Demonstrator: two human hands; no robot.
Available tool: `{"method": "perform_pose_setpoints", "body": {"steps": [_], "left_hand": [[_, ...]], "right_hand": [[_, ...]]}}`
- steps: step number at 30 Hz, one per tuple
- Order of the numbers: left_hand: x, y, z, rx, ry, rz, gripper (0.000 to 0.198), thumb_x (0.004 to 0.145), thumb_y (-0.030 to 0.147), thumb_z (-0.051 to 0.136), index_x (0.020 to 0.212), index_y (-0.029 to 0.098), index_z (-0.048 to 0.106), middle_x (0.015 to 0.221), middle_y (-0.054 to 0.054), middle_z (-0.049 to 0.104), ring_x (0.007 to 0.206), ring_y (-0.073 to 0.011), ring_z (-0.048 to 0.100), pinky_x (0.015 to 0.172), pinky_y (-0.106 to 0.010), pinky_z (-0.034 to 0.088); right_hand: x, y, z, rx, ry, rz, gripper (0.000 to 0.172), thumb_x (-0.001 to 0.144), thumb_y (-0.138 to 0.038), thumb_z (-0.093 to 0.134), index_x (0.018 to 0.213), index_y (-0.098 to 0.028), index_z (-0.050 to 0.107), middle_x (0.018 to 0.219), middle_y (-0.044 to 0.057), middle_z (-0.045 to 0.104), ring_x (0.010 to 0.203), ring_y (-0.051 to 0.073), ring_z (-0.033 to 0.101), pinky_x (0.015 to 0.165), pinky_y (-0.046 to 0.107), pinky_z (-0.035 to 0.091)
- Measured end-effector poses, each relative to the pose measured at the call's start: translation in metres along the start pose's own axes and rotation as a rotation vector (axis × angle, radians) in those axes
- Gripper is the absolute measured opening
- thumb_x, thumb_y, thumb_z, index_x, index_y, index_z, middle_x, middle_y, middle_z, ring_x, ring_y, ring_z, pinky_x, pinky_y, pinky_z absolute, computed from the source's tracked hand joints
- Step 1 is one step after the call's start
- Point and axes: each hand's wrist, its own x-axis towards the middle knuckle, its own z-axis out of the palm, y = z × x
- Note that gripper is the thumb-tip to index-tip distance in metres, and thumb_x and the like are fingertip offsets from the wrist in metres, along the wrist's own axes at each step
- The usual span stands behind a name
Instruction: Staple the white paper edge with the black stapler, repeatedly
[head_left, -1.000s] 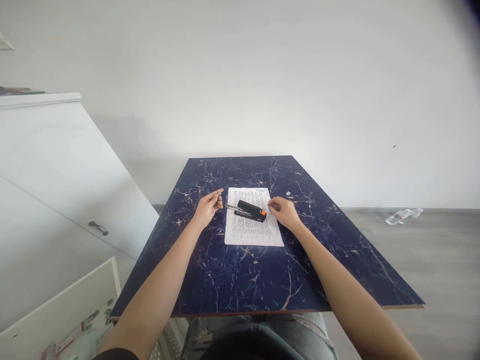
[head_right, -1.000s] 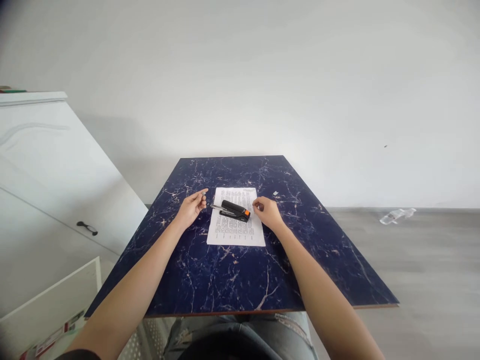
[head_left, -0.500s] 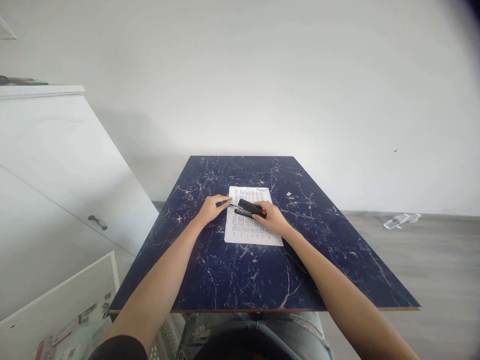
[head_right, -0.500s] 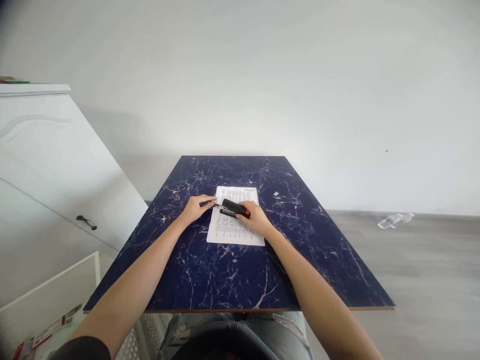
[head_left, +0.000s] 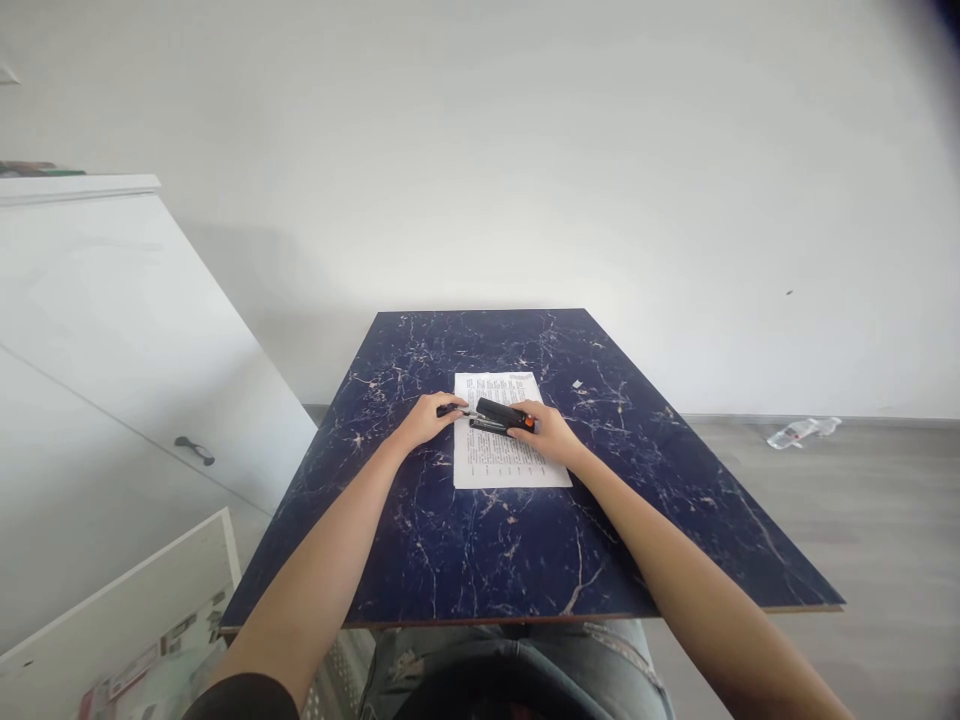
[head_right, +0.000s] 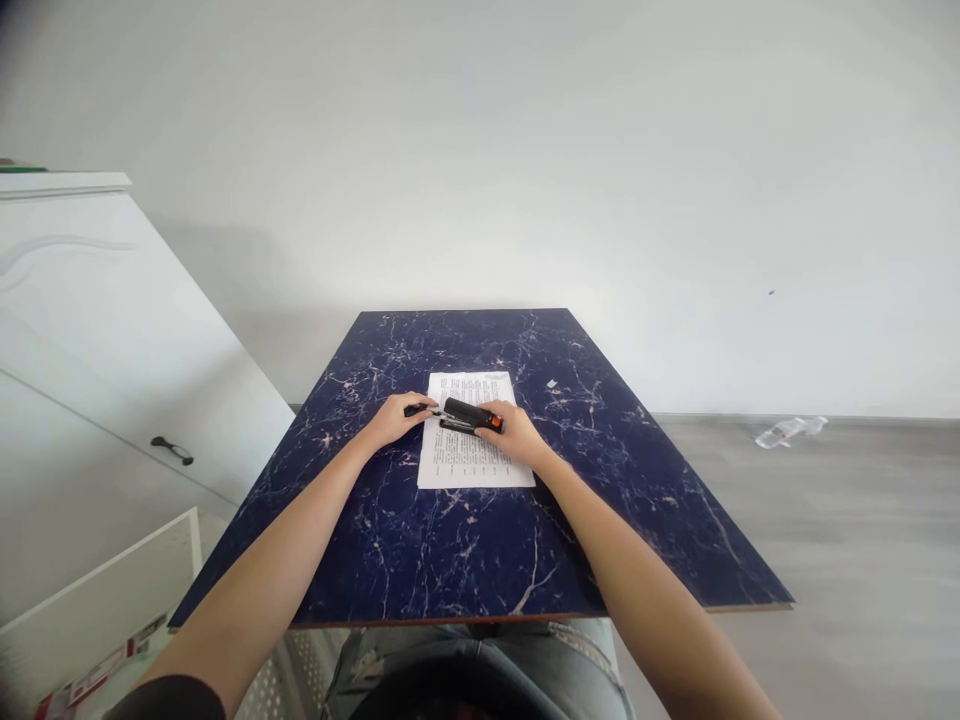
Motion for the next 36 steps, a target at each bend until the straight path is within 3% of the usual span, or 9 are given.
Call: {"method": "perform_pose_setpoints", "body": {"steps": [9, 36], "left_hand": [[-0.0018, 0.0094, -0.0027, -0.038, -0.033, -0.006, 0.027, 0.093, 0.039, 0.068, 0.113, 0.025, 0.078, 0.115, -0.008, 0.076, 0.106, -0.0250, 0.070, 0.100, -0.041, 0.051], [0.0016, 0.0037, -0.0033, -0.058, -0.065, -0.034, 0.025, 0.088, 0.039, 0.073, 0.107, 0.025, 0.079, 0.114, -0.008, 0.077, 0.108, -0.0283, 0.071, 0.100, -0.044, 0.053]], "right_hand": [[-0.0013, 0.0015, -0.0039, 0.026, -0.010, 0.022, 0.035, 0.088, -0.036, 0.073, 0.121, -0.025, 0.071, 0.111, 0.007, 0.075, 0.100, 0.026, 0.069, 0.088, 0.041, 0.053], [-0.0016, 0.0017, -0.0054, 0.037, -0.020, 0.030, 0.032, 0.088, -0.036, 0.073, 0.119, -0.027, 0.071, 0.112, 0.006, 0.075, 0.101, 0.026, 0.070, 0.088, 0.041, 0.054]]}}
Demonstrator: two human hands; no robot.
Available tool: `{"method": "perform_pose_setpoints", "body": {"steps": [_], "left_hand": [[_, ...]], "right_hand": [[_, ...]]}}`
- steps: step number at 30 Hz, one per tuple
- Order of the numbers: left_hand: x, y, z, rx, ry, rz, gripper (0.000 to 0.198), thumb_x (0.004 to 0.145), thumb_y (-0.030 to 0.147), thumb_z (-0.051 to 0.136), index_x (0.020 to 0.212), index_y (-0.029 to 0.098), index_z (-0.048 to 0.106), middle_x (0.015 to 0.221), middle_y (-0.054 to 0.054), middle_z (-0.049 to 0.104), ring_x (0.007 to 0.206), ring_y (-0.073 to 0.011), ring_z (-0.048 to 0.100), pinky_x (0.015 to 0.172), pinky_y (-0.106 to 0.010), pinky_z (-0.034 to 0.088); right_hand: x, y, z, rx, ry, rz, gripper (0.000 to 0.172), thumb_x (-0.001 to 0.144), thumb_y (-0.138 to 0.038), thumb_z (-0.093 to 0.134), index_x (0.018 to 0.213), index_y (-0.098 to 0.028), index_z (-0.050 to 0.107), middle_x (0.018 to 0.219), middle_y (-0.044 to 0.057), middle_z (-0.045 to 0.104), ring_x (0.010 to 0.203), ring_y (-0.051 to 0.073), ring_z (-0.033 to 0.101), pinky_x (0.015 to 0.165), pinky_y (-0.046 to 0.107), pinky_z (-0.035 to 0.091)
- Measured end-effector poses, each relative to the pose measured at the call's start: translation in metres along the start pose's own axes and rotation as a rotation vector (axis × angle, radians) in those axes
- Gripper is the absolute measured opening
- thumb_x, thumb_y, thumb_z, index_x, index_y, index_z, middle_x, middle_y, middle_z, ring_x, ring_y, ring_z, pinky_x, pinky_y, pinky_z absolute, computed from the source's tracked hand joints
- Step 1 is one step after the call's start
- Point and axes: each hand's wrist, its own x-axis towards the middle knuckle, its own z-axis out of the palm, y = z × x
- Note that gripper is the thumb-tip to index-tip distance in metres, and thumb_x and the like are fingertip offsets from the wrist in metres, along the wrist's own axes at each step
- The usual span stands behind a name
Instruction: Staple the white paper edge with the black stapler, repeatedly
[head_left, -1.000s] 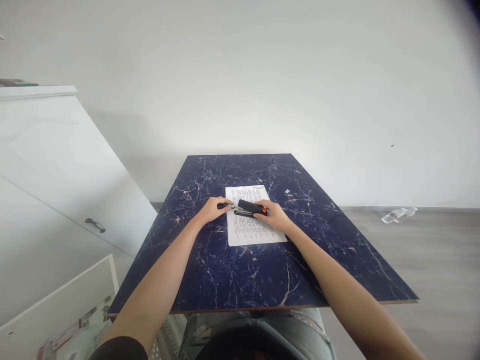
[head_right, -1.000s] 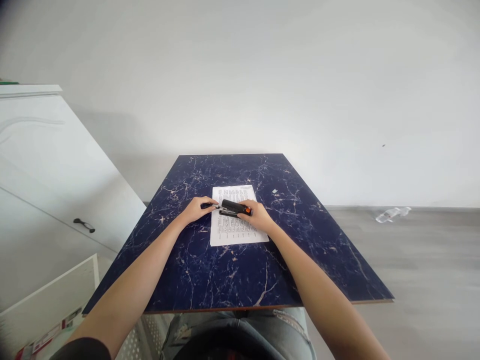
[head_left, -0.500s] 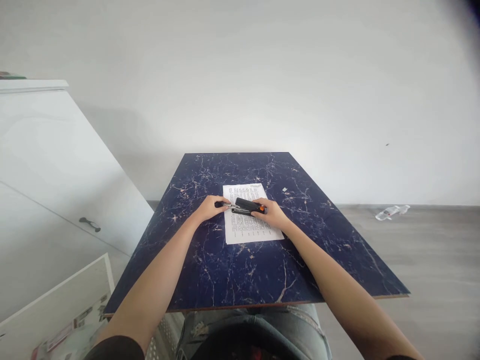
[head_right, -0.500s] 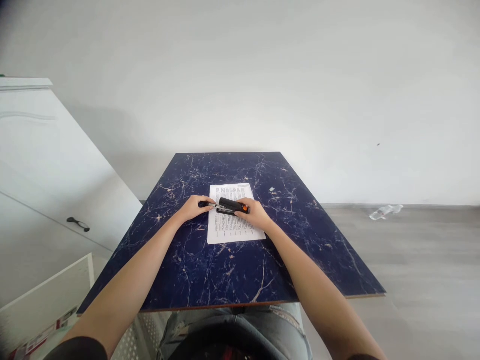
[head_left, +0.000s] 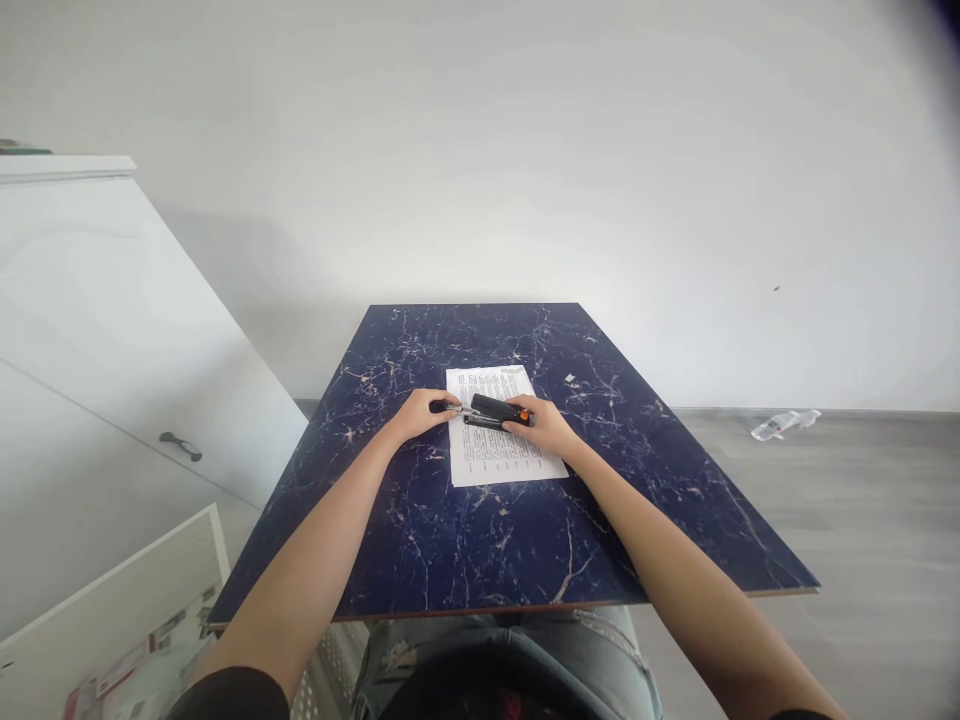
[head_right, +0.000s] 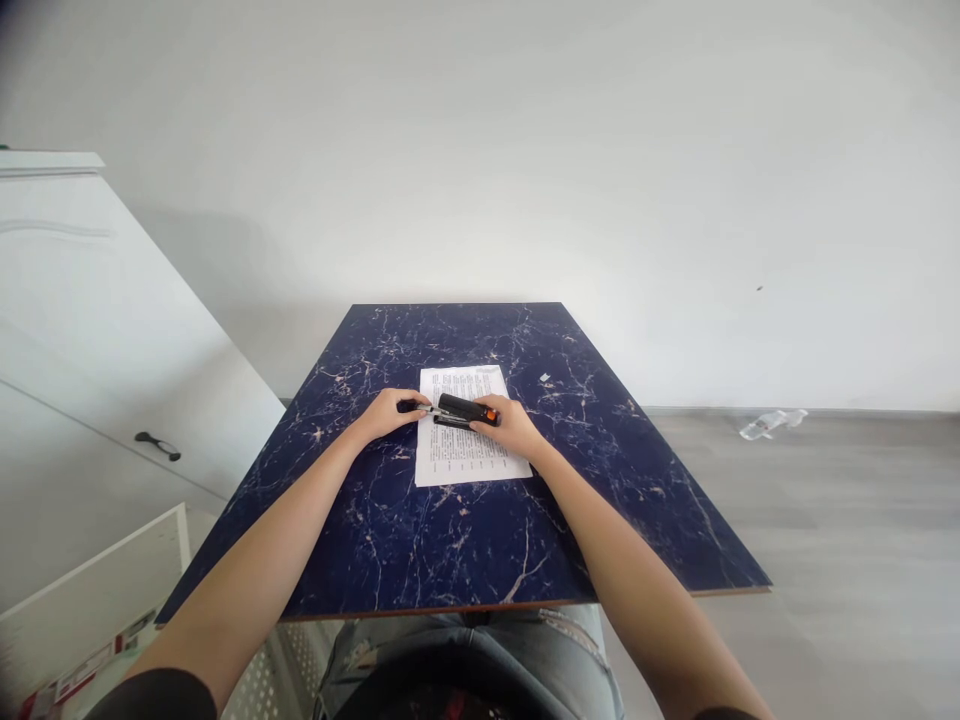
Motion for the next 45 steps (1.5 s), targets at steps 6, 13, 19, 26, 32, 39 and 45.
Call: {"method": "perform_pose_setpoints", "body": {"steps": [6, 13, 19, 26, 32, 39, 45], "left_hand": [[0.0003, -0.0012, 0.0002, -0.007, 0.008, 0.007, 0.025, 0.087, 0.039, 0.074, 0.107, 0.025, 0.079, 0.113, -0.009, 0.078, 0.107, -0.0281, 0.072, 0.100, -0.044, 0.053], [-0.0002, 0.0006, -0.0004, -0.001, 0.002, -0.012, 0.024, 0.088, 0.038, 0.074, 0.107, 0.026, 0.079, 0.114, -0.008, 0.077, 0.108, -0.0275, 0.071, 0.099, -0.043, 0.053], [0.0001, -0.0020, 0.0002, -0.005, 0.002, 0.006, 0.024, 0.087, 0.038, 0.074, 0.107, 0.024, 0.079, 0.112, -0.009, 0.077, 0.105, -0.0272, 0.072, 0.097, -0.043, 0.054], [0.0001, -0.0023, 0.0003, 0.002, 0.005, 0.005, 0.023, 0.087, 0.037, 0.074, 0.107, 0.025, 0.079, 0.113, -0.008, 0.077, 0.106, -0.0275, 0.072, 0.098, -0.043, 0.054], [-0.0001, -0.0012, -0.0002, 0.001, -0.001, 0.000, 0.024, 0.087, 0.036, 0.074, 0.108, 0.025, 0.078, 0.114, -0.008, 0.077, 0.108, -0.0273, 0.071, 0.100, -0.044, 0.052], [-0.0012, 0.0032, -0.0008, -0.023, -0.013, 0.003, 0.025, 0.088, 0.038, 0.073, 0.109, 0.025, 0.077, 0.114, -0.008, 0.077, 0.108, -0.0260, 0.071, 0.099, -0.042, 0.053], [-0.0005, -0.0013, 0.0028, -0.120, 0.252, -0.033, 0.031, 0.092, 0.041, 0.066, 0.113, 0.020, 0.074, 0.102, -0.008, 0.077, 0.092, -0.0226, 0.072, 0.088, -0.037, 0.057]], "right_hand": [[0.0002, 0.0005, -0.0001, 0.002, 0.003, -0.004, 0.032, 0.088, -0.037, 0.073, 0.118, -0.027, 0.072, 0.111, 0.006, 0.075, 0.100, 0.025, 0.070, 0.088, 0.041, 0.053], [-0.0002, 0.0003, -0.0001, 0.004, 0.000, -0.007, 0.032, 0.088, -0.037, 0.073, 0.118, -0.026, 0.071, 0.110, 0.005, 0.075, 0.098, 0.025, 0.070, 0.087, 0.040, 0.053], [0.0000, -0.0008, -0.0008, -0.002, -0.006, -0.003, 0.032, 0.088, -0.038, 0.073, 0.118, -0.026, 0.071, 0.110, 0.005, 0.076, 0.098, 0.025, 0.070, 0.086, 0.040, 0.053], [-0.0001, -0.0013, -0.0016, 0.006, -0.005, -0.016, 0.032, 0.088, -0.037, 0.073, 0.118, -0.026, 0.071, 0.109, 0.005, 0.076, 0.096, 0.025, 0.069, 0.086, 0.040, 0.053], [-0.0001, 0.0003, -0.0015, -0.001, -0.005, -0.024, 0.033, 0.088, -0.037, 0.073, 0.119, -0.026, 0.071, 0.110, 0.005, 0.076, 0.096, 0.024, 0.069, 0.085, 0.039, 0.053], [-0.0002, 0.0003, -0.0013, -0.007, -0.003, -0.025, 0.033, 0.088, -0.037, 0.074, 0.119, -0.026, 0.071, 0.110, 0.005, 0.076, 0.097, 0.024, 0.070, 0.085, 0.039, 0.054], [-0.0008, 0.0025, -0.0036, -0.003, -0.006, -0.047, 0.050, 0.080, -0.033, 0.081, 0.127, -0.028, 0.067, 0.120, 0.005, 0.073, 0.105, 0.025, 0.069, 0.092, 0.040, 0.054]]}}
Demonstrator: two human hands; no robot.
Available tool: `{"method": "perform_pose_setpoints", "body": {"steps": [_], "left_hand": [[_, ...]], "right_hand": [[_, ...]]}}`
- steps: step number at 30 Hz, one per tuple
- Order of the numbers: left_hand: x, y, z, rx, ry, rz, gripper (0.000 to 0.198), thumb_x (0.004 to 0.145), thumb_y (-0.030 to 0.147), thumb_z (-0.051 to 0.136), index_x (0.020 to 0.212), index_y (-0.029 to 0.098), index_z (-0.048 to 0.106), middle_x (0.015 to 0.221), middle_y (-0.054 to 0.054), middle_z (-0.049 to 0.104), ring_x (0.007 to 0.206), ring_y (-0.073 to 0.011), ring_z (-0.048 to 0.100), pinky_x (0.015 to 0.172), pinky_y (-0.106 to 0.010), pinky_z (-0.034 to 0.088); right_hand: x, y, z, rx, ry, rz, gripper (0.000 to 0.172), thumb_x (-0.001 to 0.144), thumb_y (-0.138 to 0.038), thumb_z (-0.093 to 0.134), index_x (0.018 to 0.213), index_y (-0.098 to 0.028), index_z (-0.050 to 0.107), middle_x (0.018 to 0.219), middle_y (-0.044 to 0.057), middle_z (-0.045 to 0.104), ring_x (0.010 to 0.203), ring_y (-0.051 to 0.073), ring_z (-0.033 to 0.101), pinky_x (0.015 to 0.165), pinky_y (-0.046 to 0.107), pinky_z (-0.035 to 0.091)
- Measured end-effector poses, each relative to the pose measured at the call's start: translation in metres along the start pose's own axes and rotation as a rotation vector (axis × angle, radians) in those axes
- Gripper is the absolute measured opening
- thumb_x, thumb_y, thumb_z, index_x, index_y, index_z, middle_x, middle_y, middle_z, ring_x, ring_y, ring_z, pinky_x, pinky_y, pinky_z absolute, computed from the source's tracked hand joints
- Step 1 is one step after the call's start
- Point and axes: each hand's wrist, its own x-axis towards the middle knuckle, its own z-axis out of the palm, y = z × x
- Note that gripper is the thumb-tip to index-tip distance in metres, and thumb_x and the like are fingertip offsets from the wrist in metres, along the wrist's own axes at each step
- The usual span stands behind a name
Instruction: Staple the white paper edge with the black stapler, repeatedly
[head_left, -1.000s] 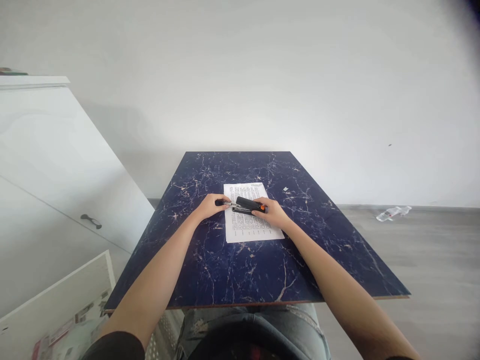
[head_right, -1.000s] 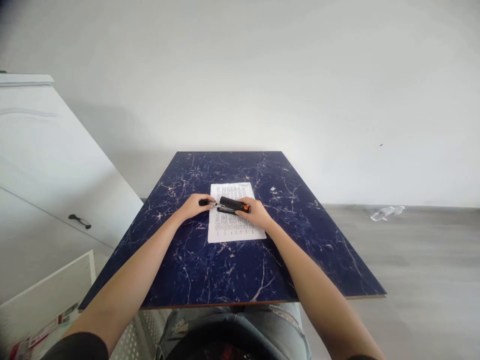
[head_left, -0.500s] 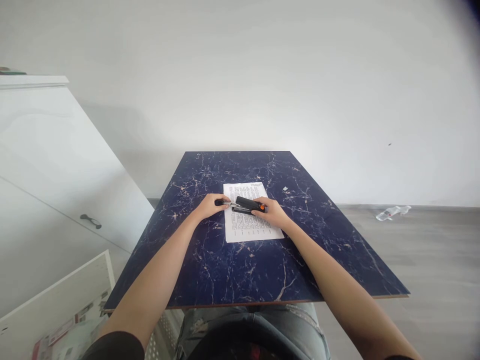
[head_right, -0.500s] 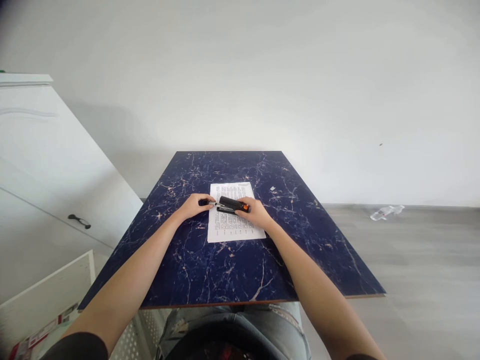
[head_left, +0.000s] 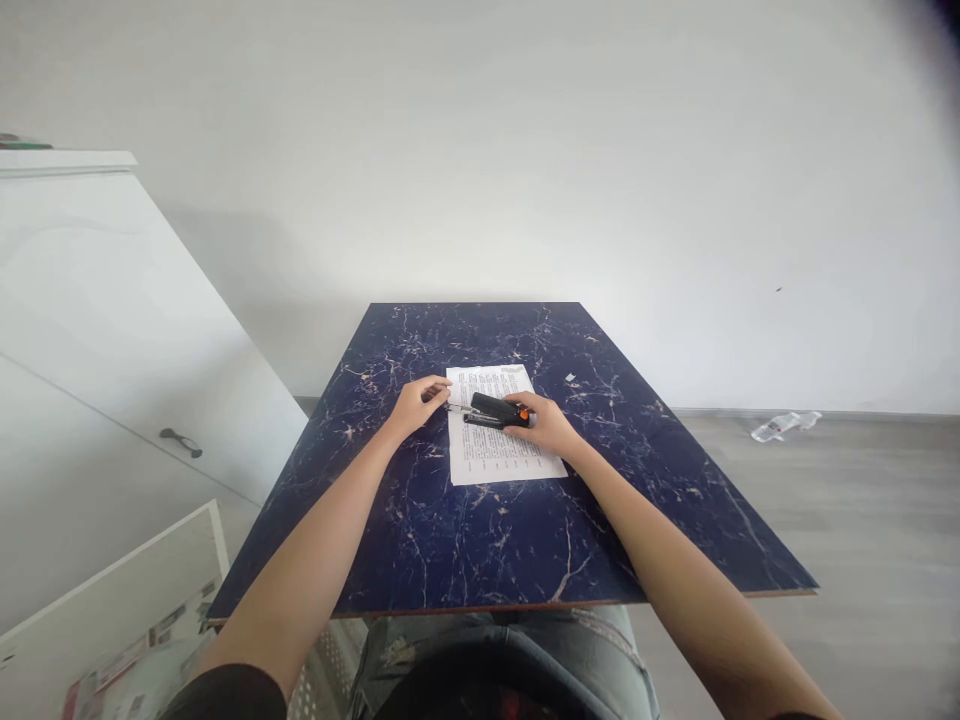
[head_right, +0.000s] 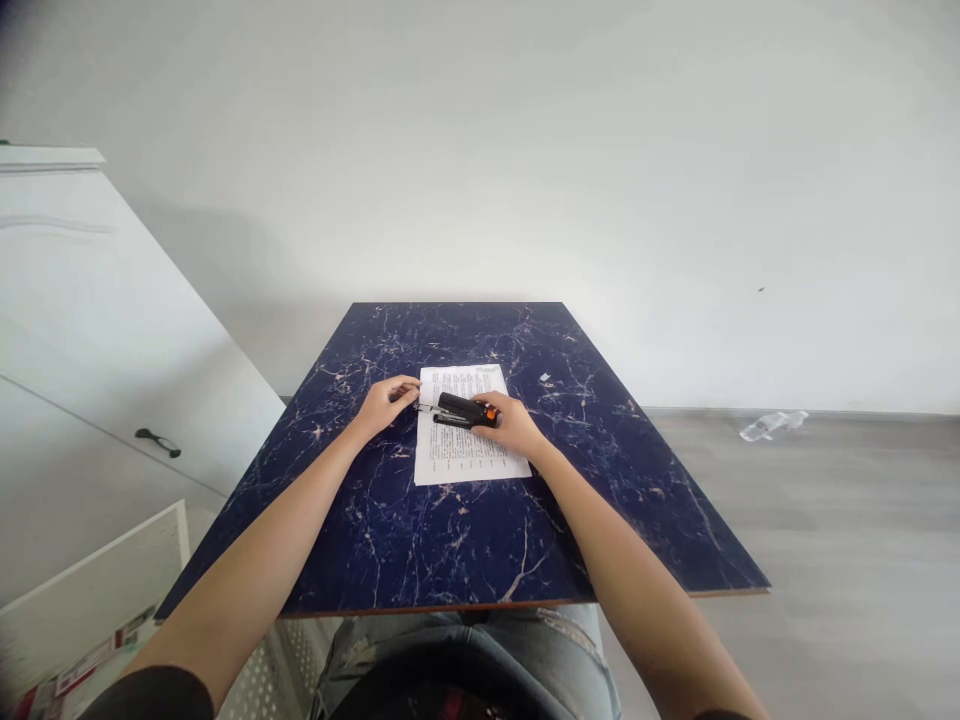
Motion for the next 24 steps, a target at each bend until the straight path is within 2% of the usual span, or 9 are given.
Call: {"method": "perform_pose_setpoints", "body": {"steps": [2, 3, 7, 9, 15, 24], "left_hand": [[0.000, -0.003, -0.002, -0.029, 0.072, -0.047, 0.030, 0.090, 0.040, 0.067, 0.110, 0.018, 0.073, 0.092, -0.007, 0.077, 0.084, -0.0218, 0.072, 0.081, -0.036, 0.057], [0.001, -0.005, -0.004, -0.041, 0.050, -0.069, 0.029, 0.089, 0.039, 0.068, 0.108, 0.017, 0.073, 0.090, -0.007, 0.077, 0.082, -0.0218, 0.072, 0.080, -0.035, 0.057], [0.001, -0.007, -0.015, -0.076, -0.181, -0.129, 0.028, 0.084, 0.035, 0.074, 0.107, 0.018, 0.074, 0.099, -0.010, 0.079, 0.090, -0.0238, 0.074, 0.083, -0.036, 0.056], [0.000, -0.007, -0.018, -0.059, -0.217, -0.132, 0.030, 0.082, 0.034, 0.076, 0.108, 0.019, 0.075, 0.102, -0.010, 0.079, 0.092, -0.0239, 0.074, 0.082, -0.036, 0.055], [-0.001, -0.006, -0.013, -0.028, -0.193, -0.104, 0.026, 0.082, 0.029, 0.078, 0.105, 0.018, 0.075, 0.098, -0.009, 0.080, 0.087, -0.0226, 0.075, 0.078, -0.033, 0.052], [-0.005, 0.018, 0.019, -0.017, -0.110, -0.080, 0.019, 0.080, 0.012, 0.077, 0.097, 0.018, 0.075, 0.091, -0.007, 0.080, 0.083, -0.0208, 0.075, 0.079, -0.032, 0.053]], "right_hand": [[0.000, 0.002, -0.001, 0.004, -0.009, -0.008, 0.050, 0.080, -0.033, 0.080, 0.128, -0.028, 0.066, 0.120, 0.005, 0.073, 0.105, 0.024, 0.069, 0.093, 0.040, 0.054], [0.000, 0.002, -0.001, 0.006, -0.015, -0.010, 0.049, 0.080, -0.033, 0.080, 0.127, -0.028, 0.067, 0.119, 0.004, 0.074, 0.104, 0.024, 0.069, 0.093, 0.040, 0.054], [0.000, 0.007, -0.001, 0.012, -0.004, -0.001, 0.050, 0.077, -0.032, 0.082, 0.125, -0.029, 0.068, 0.116, 0.003, 0.075, 0.103, 0.024, 0.070, 0.095, 0.040, 0.054], [-0.001, 0.009, -0.001, 0.024, 0.007, 0.006, 0.053, 0.076, -0.032, 0.084, 0.126, -0.028, 0.068, 0.116, 0.003, 0.075, 0.103, 0.024, 0.071, 0.096, 0.040, 0.055], [-0.001, 0.008, -0.001, 0.047, -0.007, 0.024, 0.049, 0.077, -0.030, 0.082, 0.123, -0.026, 0.068, 0.111, 0.004, 0.076, 0.103, 0.024, 0.072, 0.098, 0.041, 0.055], [-0.001, 0.007, 0.000, 0.020, 0.004, 0.047, 0.050, 0.076, -0.029, 0.083, 0.124, -0.027, 0.069, 0.111, 0.003, 0.077, 0.103, 0.024, 0.072, 0.098, 0.041, 0.054]]}}
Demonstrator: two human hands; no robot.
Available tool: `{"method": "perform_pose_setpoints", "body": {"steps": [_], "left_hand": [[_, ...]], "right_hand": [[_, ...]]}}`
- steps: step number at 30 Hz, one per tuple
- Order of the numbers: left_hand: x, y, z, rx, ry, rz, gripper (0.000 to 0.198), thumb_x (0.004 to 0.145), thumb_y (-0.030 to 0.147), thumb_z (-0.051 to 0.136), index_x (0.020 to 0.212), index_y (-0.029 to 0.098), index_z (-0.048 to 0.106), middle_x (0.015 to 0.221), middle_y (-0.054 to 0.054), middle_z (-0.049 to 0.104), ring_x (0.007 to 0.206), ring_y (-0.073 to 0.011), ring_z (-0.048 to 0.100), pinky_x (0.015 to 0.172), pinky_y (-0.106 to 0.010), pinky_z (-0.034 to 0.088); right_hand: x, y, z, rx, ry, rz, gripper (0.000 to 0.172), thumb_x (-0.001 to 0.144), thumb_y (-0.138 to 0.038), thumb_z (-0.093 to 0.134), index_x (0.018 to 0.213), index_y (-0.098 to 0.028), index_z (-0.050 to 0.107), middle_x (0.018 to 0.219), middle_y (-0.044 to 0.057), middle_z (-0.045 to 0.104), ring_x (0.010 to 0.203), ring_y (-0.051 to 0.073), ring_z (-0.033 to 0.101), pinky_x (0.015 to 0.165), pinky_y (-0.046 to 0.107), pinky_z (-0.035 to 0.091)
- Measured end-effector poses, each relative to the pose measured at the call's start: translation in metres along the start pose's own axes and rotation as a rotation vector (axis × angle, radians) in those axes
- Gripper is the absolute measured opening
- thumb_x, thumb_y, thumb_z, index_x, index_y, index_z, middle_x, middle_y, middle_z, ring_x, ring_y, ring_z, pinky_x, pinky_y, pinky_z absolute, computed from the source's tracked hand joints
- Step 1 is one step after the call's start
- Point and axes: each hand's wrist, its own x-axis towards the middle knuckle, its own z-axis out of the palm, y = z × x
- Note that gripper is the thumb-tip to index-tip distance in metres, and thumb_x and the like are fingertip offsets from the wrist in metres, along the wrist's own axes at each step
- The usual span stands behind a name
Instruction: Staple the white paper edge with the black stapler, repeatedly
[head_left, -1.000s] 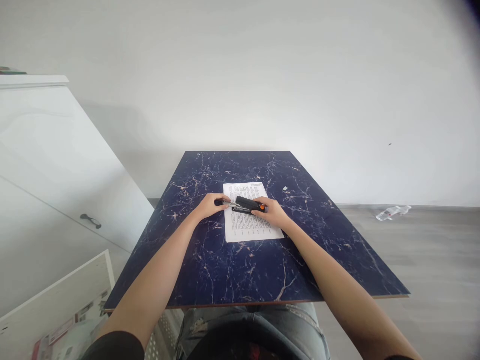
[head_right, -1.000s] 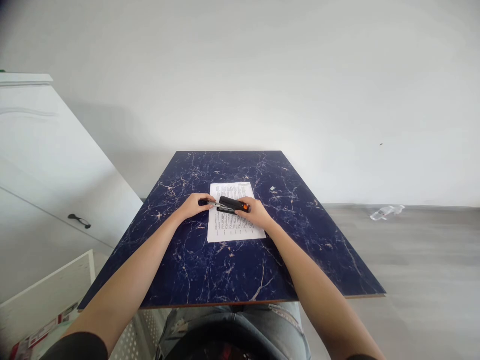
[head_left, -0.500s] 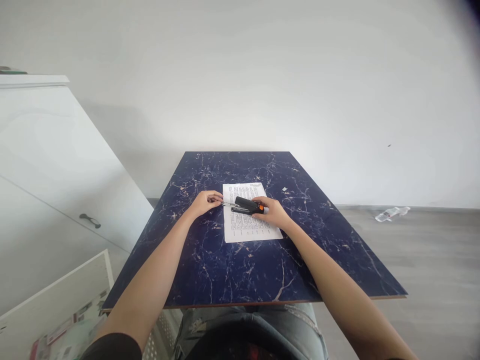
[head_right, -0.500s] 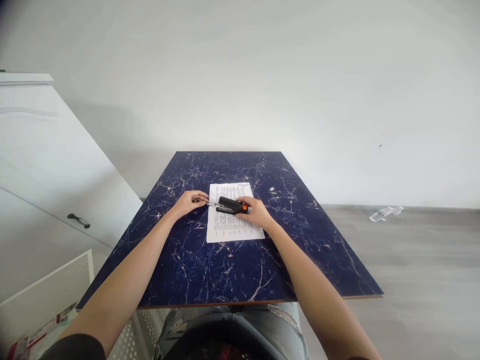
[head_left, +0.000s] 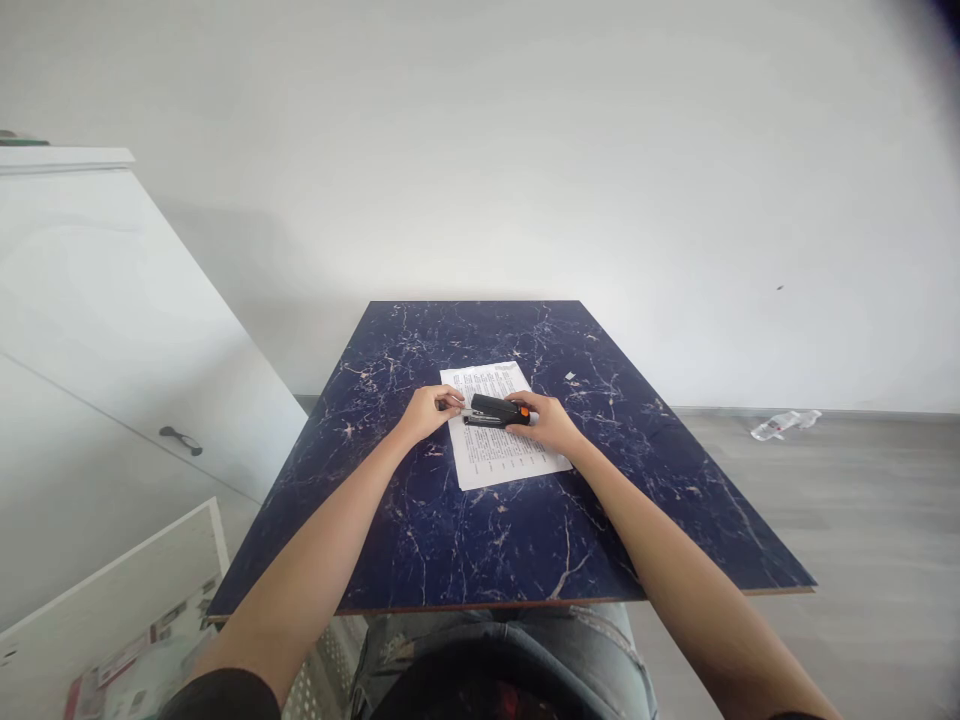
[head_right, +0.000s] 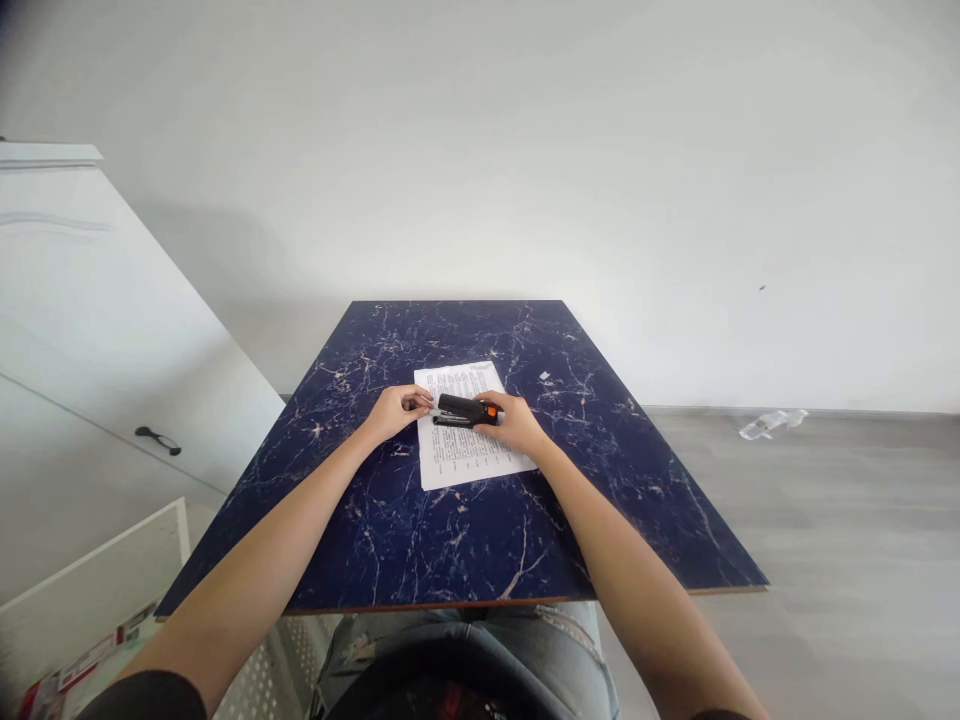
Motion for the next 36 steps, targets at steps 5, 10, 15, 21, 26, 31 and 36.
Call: {"method": "perform_pose_setpoints", "body": {"steps": [5, 10, 15, 21, 26, 31, 36], "left_hand": [[-0.001, 0.006, 0.008, 0.041, 0.015, 0.014, 0.021, 0.080, 0.007, 0.074, 0.097, 0.018, 0.075, 0.091, -0.006, 0.080, 0.081, -0.0191, 0.074, 0.075, -0.030, 0.052], [0.001, 0.008, 0.016, 0.067, 0.014, 0.019, 0.024, 0.079, 0.004, 0.074, 0.098, 0.018, 0.075, 0.087, -0.004, 0.079, 0.075, -0.0171, 0.072, 0.074, -0.028, 0.051], [0.003, 0.009, 0.024, 0.091, 0.042, 0.026, 0.026, 0.077, 0.004, 0.076, 0.099, 0.018, 0.076, 0.083, -0.002, 0.079, 0.074, -0.0168, 0.071, 0.079, -0.030, 0.052], [0.003, 0.011, 0.028, 0.109, 0.072, 0.008, 0.026, 0.077, 0.004, 0.075, 0.099, 0.018, 0.076, 0.082, -0.002, 0.078, 0.074, -0.0172, 0.070, 0.081, -0.031, 0.052], [0.004, 0.010, 0.030, 0.104, 0.047, 0.009, 0.026, 0.078, 0.006, 0.074, 0.100, 0.019, 0.077, 0.083, -0.002, 0.078, 0.074, -0.0184, 0.070, 0.082, -0.033, 0.053], [0.005, 0.008, 0.027, 0.076, 0.033, 0.025, 0.025, 0.077, 0.010, 0.075, 0.100, 0.020, 0.076, 0.083, -0.003, 0.078, 0.076, -0.0197, 0.072, 0.080, -0.033, 0.054], [0.004, 0.009, 0.024, 0.059, 0.039, 0.032, 0.020, 0.079, 0.014, 0.076, 0.099, 0.019, 0.075, 0.083, -0.003, 0.078, 0.074, -0.0181, 0.071, 0.075, -0.031, 0.052]], "right_hand": [[-0.001, 0.002, 0.001, 0.029, 0.021, 0.040, 0.055, 0.073, -0.030, 0.086, 0.125, -0.027, 0.068, 0.111, 0.005, 0.077, 0.102, 0.025, 0.073, 0.099, 0.042, 0.055], [-0.001, -0.001, 0.001, 0.042, 0.027, 0.062, 0.052, 0.071, -0.026, 0.086, 0.120, -0.027, 0.070, 0.106, 0.004, 0.078, 0.100, 0.024, 0.073, 0.098, 0.041, 0.054], [0.000, -0.003, 0.002, 0.038, 0.044, 0.076, 0.054, 0.070, -0.026, 0.087, 0.121, -0.026, 0.069, 0.102, 0.003, 0.078, 0.095, 0.023, 0.073, 0.095, 0.039, 0.054], [0.001, -0.004, 0.004, -0.005, 0.050, 0.048, 0.052, 0.070, -0.028, 0.086, 0.119, -0.026, 0.070, 0.099, 0.002, 0.078, 0.092, 0.023, 0.072, 0.093, 0.038, 0.053], [0.000, -0.006, 0.002, -0.039, 0.051, 0.045, 0.056, 0.069, -0.030, 0.087, 0.122, -0.027, 0.068, 0.100, 0.003, 0.077, 0.093, 0.025, 0.071, 0.092, 0.041, 0.052], [0.001, -0.008, 0.001, -0.068, 0.027, 0.031, 0.052, 0.071, -0.030, 0.085, 0.121, -0.026, 0.068, 0.099, 0.003, 0.076, 0.092, 0.024, 0.071, 0.090, 0.040, 0.053], [0.001, -0.010, -0.005, -0.092, -0.032, -0.004, 0.052, 0.075, -0.032, 0.082, 0.124, -0.024, 0.067, 0.105, 0.005, 0.075, 0.094, 0.025, 0.070, 0.088, 0.039, 0.052]]}}
